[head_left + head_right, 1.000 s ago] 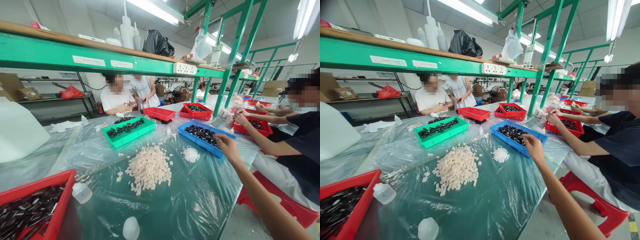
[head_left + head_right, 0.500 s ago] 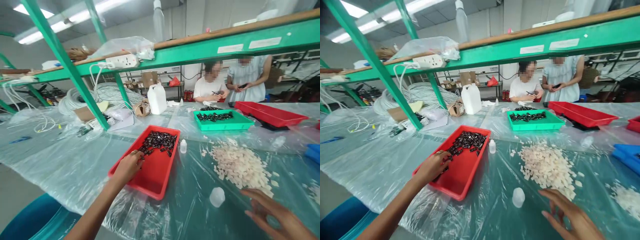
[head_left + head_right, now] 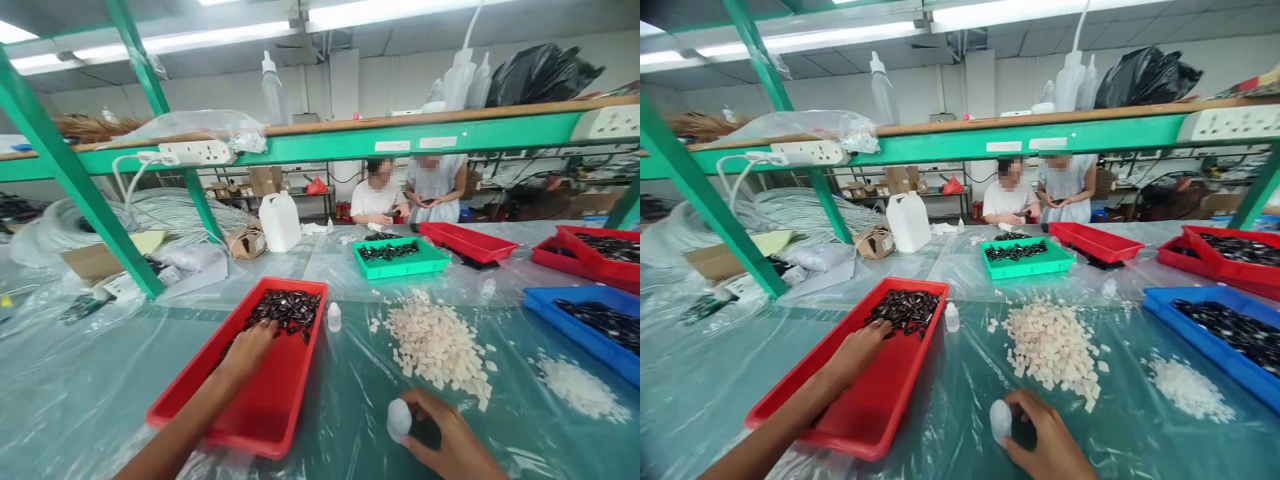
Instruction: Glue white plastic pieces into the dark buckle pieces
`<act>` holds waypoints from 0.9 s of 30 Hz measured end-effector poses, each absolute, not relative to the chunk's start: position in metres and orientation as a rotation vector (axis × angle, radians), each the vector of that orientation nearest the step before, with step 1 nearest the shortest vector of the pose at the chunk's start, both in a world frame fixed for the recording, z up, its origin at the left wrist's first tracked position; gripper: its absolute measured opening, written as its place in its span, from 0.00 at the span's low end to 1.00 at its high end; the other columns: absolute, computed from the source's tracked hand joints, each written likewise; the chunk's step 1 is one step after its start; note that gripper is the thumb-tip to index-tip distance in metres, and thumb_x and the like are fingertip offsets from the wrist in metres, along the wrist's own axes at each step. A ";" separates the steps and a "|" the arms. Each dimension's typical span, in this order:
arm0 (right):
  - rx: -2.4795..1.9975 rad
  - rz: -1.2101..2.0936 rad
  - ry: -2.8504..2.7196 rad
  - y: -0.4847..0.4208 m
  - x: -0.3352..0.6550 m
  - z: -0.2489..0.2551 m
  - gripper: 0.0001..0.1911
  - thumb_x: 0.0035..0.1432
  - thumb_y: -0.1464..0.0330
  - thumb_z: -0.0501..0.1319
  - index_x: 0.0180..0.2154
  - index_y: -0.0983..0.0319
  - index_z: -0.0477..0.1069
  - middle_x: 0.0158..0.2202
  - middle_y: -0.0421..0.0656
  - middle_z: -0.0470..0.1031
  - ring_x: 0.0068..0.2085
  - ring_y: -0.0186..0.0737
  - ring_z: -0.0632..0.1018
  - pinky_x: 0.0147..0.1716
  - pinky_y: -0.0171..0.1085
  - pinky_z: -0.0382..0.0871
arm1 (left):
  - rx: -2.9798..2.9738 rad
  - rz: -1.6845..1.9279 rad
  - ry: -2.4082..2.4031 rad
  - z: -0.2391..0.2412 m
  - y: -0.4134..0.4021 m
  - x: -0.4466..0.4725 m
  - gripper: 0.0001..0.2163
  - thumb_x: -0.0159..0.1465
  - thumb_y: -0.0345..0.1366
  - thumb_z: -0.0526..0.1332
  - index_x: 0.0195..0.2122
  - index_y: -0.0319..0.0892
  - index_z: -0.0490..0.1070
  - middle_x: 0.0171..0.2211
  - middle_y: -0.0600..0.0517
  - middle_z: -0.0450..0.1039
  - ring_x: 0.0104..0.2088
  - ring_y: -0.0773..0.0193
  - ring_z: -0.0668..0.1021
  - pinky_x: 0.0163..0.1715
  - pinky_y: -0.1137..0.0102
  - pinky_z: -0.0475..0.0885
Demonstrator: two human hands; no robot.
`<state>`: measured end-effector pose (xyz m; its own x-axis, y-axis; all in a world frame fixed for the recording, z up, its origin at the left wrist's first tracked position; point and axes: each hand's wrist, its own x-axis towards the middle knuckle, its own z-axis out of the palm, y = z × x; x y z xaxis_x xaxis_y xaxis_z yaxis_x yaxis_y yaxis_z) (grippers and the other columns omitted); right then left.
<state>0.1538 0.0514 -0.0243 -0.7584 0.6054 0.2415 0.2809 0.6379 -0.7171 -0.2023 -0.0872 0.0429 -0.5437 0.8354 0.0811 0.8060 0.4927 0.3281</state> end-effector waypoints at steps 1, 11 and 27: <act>-0.663 0.976 -2.393 0.054 0.153 -0.026 0.10 0.53 0.68 0.66 0.40 0.55 0.76 0.38 0.40 0.82 0.38 0.45 0.83 0.40 0.37 0.79 | 1.456 0.616 2.594 0.049 -0.093 -0.186 0.11 0.70 0.37 0.64 0.51 0.40 0.74 0.51 0.46 0.77 0.49 0.53 0.80 0.49 0.52 0.77; -0.610 1.658 -1.843 0.116 0.154 0.003 0.23 0.51 0.52 0.72 0.47 0.54 0.77 0.44 0.49 0.81 0.44 0.54 0.83 0.40 0.41 0.79 | 1.278 1.439 1.573 0.021 -0.035 -0.012 0.12 0.69 0.45 0.56 0.41 0.41 0.71 0.28 0.54 0.71 0.22 0.67 0.75 0.17 0.75 0.72; -0.440 1.887 -1.891 0.113 0.163 -0.003 0.17 0.63 0.52 0.65 0.49 0.51 0.71 0.45 0.40 0.73 0.44 0.41 0.74 0.42 0.36 0.67 | 1.049 1.738 1.441 -0.025 -0.015 -0.022 0.12 0.68 0.47 0.64 0.41 0.44 0.78 0.32 0.51 0.74 0.32 0.62 0.78 0.23 0.76 0.75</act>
<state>0.1634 0.1129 -0.0034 -0.8568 0.5098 0.0777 -0.0764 0.0235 -0.9968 -0.0225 -0.0150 -0.0252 -0.4762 0.8613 0.1771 0.0142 -0.1938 0.9809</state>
